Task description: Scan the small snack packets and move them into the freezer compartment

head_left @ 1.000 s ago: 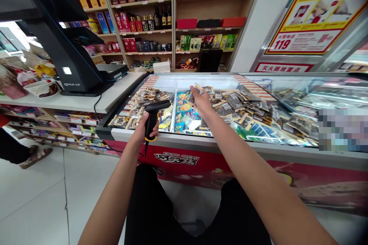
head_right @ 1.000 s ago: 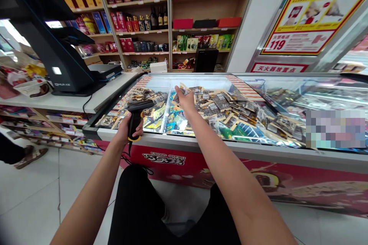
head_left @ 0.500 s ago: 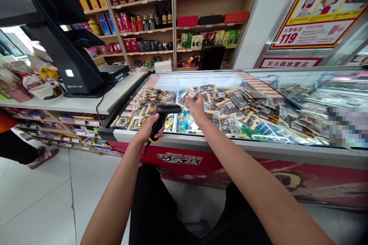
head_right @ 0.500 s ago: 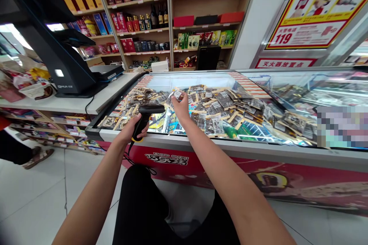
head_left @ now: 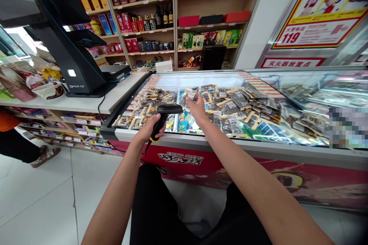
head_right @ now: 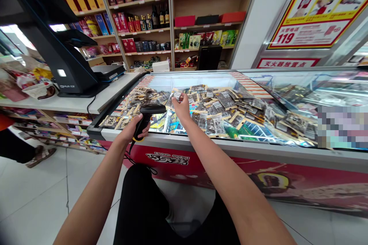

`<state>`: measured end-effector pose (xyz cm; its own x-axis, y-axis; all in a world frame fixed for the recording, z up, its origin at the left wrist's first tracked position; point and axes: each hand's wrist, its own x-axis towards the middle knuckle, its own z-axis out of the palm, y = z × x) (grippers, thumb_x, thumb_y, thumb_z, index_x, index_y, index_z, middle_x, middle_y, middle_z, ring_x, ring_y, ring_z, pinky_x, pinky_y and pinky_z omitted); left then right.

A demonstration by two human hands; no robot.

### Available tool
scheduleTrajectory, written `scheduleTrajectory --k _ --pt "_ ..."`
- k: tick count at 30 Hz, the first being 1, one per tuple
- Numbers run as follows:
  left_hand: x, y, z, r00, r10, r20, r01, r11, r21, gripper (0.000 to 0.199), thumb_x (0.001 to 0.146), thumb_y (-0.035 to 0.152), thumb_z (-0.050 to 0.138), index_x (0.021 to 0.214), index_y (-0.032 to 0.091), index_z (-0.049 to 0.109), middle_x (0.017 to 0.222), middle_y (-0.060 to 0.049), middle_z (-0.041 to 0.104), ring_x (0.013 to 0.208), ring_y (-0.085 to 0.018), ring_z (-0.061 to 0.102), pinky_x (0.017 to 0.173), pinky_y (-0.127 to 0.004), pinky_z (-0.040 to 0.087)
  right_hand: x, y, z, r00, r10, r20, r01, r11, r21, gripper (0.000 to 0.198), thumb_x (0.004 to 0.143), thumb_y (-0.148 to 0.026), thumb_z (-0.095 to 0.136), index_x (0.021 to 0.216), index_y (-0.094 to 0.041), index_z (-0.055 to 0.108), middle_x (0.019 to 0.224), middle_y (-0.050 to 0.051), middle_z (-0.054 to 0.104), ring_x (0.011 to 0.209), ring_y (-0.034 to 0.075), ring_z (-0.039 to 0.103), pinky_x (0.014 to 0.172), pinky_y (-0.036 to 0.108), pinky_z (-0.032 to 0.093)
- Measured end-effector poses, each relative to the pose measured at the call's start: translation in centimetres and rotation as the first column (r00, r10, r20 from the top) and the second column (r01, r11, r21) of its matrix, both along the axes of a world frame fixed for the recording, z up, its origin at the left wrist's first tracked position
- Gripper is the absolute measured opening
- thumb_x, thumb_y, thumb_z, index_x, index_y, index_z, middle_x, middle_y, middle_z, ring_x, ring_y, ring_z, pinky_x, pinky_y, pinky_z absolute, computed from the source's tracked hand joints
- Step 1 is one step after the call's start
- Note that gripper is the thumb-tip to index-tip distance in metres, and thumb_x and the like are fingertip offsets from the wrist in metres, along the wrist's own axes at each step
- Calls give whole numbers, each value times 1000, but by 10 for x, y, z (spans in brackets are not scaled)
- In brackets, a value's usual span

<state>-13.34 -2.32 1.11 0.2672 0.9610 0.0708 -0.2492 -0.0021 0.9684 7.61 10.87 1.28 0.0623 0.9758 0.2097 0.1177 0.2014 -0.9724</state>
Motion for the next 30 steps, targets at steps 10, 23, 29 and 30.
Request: scheduleTrajectory --k 10,23,29,30 --pt "-5 -5 -4 925 149 350 -132 989 -70 60 89 78 63 99 19 61 58 6 52 32 -6 38 41 -22 35 -21 4 -3 965 234 116 -220 968 -121 57 95 -36 67 146 -15 51 122 17 72 100 27 71 81 35 58" --pt "-3 -7 0 944 135 300 -121 991 -64 63 84 80 68 96 19 61 57 7 51 32 -6 37 41 -22 37 12 -1 26 473 -128 872 -254 928 274 47 105 -40 56 142 -15 66 140 23 66 137 42 53 116 56 43" --pt "-4 -6 -3 960 93 263 -94 996 -8 63 80 76 74 100 18 63 58 6 52 33 -5 36 42 -22 37 142 23 69 243 -270 932 258 944 206 68 98 -55 63 143 -5 61 143 34 60 135 50 54 103 58 48" --pt "-4 -5 -4 962 82 259 -86 996 5 63 80 76 75 101 18 63 58 6 53 33 -5 36 42 -22 37 161 26 72 229 -202 952 285 949 133 64 98 -55 64 138 -5 65 137 33 65 130 48 59 101 55 50"
